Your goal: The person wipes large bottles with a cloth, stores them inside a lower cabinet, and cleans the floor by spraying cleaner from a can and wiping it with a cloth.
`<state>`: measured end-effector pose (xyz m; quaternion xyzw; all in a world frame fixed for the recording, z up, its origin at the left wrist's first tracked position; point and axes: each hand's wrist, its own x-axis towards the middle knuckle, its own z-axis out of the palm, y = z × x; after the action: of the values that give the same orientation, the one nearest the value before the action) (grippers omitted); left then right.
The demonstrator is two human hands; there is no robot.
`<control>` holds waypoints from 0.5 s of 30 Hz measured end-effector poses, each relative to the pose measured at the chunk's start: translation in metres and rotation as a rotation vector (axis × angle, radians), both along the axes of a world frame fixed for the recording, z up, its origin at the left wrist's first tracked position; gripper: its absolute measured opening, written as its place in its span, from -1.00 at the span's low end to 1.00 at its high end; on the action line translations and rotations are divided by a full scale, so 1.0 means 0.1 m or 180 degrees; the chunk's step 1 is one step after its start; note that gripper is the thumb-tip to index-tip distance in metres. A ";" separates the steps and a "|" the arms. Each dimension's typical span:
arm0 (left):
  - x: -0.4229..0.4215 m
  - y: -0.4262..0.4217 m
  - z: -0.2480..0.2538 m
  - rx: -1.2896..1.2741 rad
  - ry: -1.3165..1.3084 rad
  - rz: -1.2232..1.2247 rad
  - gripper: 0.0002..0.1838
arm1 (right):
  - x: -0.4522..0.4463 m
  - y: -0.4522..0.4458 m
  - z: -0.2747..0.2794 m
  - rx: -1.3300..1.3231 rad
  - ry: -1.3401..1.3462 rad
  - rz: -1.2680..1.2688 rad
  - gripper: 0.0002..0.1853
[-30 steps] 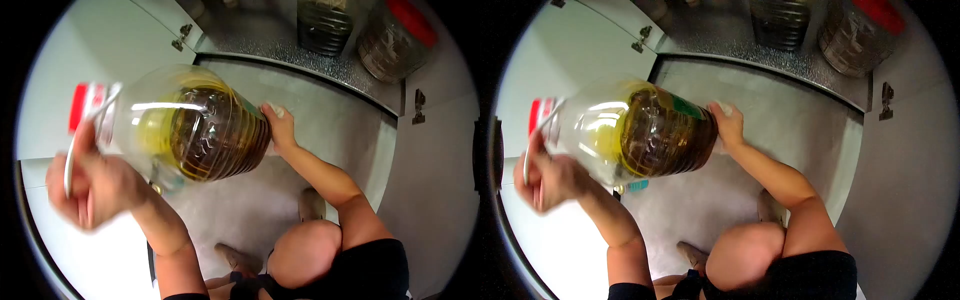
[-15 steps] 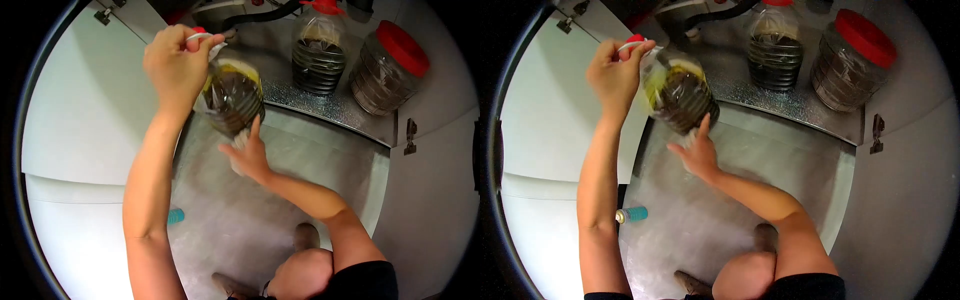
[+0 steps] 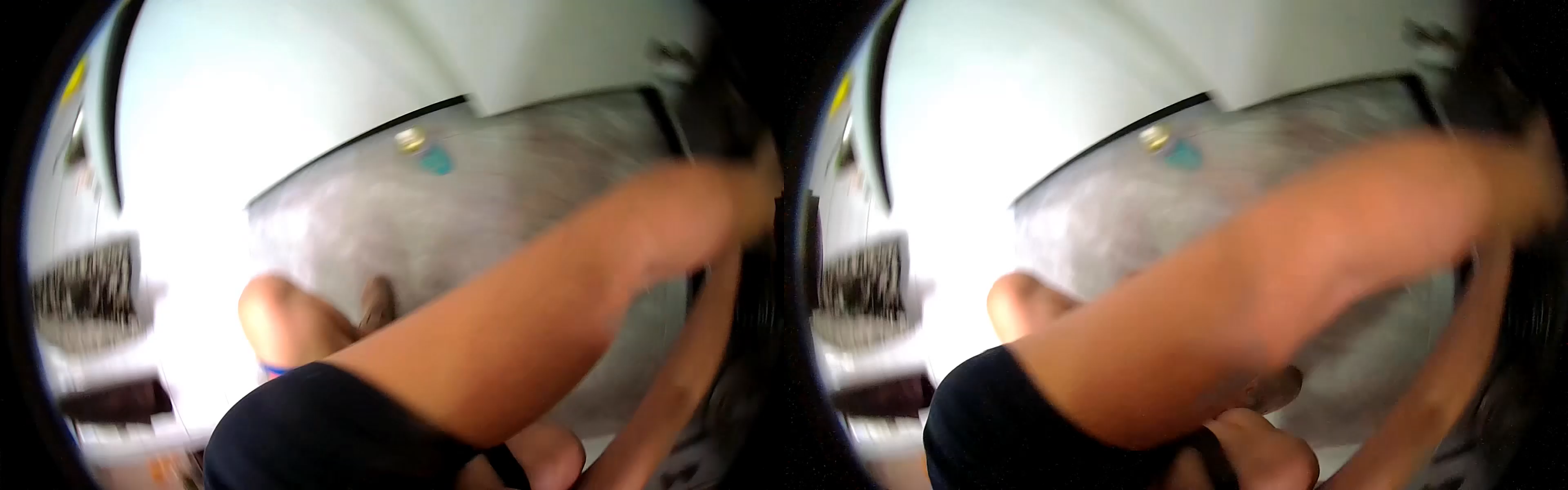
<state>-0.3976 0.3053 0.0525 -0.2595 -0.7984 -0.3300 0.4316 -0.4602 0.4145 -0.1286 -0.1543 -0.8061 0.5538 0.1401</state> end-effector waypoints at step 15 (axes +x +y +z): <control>1.23 -2.69 -1.23 0.1366 -0.2631 0.1592 -0.58 | -1.21 -0.66 -0.22 -0.0400 -0.1884 0.1510 -0.41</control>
<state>-0.2746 0.0362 -0.0701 0.1849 -0.8540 -0.4478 0.1898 -0.5809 0.3485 -0.1506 -0.1249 -0.7895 0.5507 -0.2405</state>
